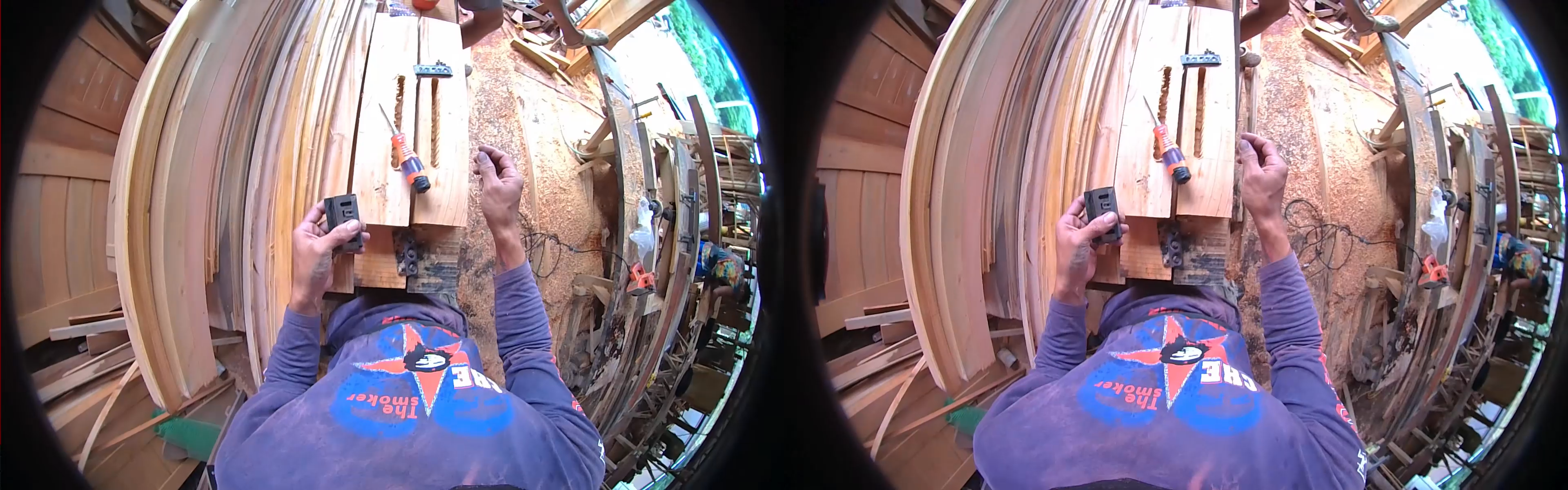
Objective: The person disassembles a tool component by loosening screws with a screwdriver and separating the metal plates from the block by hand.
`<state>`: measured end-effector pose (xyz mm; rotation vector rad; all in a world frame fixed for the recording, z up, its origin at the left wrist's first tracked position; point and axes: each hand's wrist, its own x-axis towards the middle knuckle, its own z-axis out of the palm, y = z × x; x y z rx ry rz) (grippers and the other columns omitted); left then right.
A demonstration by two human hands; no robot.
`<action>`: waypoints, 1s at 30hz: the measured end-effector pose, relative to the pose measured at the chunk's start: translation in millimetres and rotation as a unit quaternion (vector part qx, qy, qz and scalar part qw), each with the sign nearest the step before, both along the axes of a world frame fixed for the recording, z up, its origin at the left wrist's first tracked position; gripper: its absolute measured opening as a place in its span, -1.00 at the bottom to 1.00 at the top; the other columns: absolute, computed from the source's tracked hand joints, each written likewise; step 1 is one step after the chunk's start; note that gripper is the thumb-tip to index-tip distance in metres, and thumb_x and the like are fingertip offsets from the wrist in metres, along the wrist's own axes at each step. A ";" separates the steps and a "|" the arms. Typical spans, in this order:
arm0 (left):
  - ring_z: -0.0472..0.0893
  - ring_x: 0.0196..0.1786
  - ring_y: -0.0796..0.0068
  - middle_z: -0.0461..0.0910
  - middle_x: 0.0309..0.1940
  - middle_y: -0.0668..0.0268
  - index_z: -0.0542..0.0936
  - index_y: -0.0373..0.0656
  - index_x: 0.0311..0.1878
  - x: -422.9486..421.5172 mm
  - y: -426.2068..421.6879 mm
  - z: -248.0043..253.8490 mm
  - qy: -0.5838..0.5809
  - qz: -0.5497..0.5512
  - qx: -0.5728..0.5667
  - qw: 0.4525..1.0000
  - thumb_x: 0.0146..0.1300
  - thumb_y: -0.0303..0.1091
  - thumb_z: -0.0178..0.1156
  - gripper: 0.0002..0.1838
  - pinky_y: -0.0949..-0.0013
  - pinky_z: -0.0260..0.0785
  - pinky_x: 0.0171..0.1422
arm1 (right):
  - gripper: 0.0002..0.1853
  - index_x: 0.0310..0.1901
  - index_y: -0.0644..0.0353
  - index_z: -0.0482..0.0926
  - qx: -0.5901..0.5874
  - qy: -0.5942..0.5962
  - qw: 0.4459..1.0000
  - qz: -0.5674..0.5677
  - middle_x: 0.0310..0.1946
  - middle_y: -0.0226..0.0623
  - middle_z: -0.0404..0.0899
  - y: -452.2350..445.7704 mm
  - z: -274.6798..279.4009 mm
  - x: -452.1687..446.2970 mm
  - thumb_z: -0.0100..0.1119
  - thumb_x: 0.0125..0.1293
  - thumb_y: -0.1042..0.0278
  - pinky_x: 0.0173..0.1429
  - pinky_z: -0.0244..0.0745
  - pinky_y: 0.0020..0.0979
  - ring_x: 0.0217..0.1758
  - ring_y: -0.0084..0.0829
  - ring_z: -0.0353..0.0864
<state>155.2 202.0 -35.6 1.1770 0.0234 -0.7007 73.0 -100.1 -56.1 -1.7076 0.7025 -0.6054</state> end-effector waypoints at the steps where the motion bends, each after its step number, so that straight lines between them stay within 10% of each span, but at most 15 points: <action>1: 0.79 -0.29 0.38 0.74 -0.26 0.13 0.49 -0.32 0.16 -1.8 -1.8 -1.7 0.012 -0.001 0.000 1.000 0.24 -0.48 0.41 -0.55 0.40 0.70 -0.30 | -0.73 0.10 0.35 0.64 -0.002 -0.001 1.000 -0.001 -0.10 -0.17 0.71 -1.6 2.7 1.5 0.15 0.57 0.34 0.03 0.69 -0.45 -0.07 -0.43 0.70; 18: 0.78 -0.31 0.32 0.72 -0.27 0.10 0.48 -0.34 0.16 33.1 -16.8 19.6 0.028 0.021 0.017 0.999 0.21 -0.51 0.37 -0.54 0.34 0.70 -0.26 | -0.76 -0.03 0.18 0.79 -0.342 0.176 0.913 0.138 -0.02 -0.13 0.77 -133.2 -9.8 215.6 0.23 0.42 0.28 0.23 0.61 -0.26 0.04 -0.22 0.75; 19: 0.77 -0.32 0.32 0.70 -0.28 0.11 0.48 -0.34 0.15 35.7 -16.7 17.8 0.031 0.028 0.027 0.999 0.21 -0.51 0.35 -0.55 0.32 0.69 -0.26 | -0.74 -0.08 0.14 0.79 -0.542 0.177 0.794 0.212 -0.09 -0.15 0.78 -155.4 -36.0 225.7 0.21 0.40 0.21 0.17 0.64 -0.22 -0.06 -0.16 0.76; 20: 0.77 -0.29 0.32 0.71 -0.25 0.11 0.49 -0.38 0.16 38.1 -15.1 13.0 0.036 0.032 0.020 0.999 0.23 -0.55 0.34 -0.57 0.32 0.71 -0.20 | -0.72 -0.11 0.13 0.79 -0.379 0.197 0.890 0.160 -0.13 -0.13 0.78 -143.7 -27.0 227.3 0.20 0.36 0.16 0.11 0.65 -0.21 -0.10 -0.12 0.76; 30: 0.75 -0.40 0.31 0.69 -0.36 0.13 0.47 -0.33 0.14 46.6 -23.2 -1.7 -0.005 0.028 0.001 1.000 0.20 -0.50 0.37 -0.54 0.30 0.67 -0.37 | -0.80 -0.32 0.17 0.75 -0.344 0.150 0.912 0.165 -0.25 -0.05 0.75 -143.1 -29.1 231.7 0.31 0.18 0.23 0.04 0.65 -0.11 -0.14 -0.03 0.76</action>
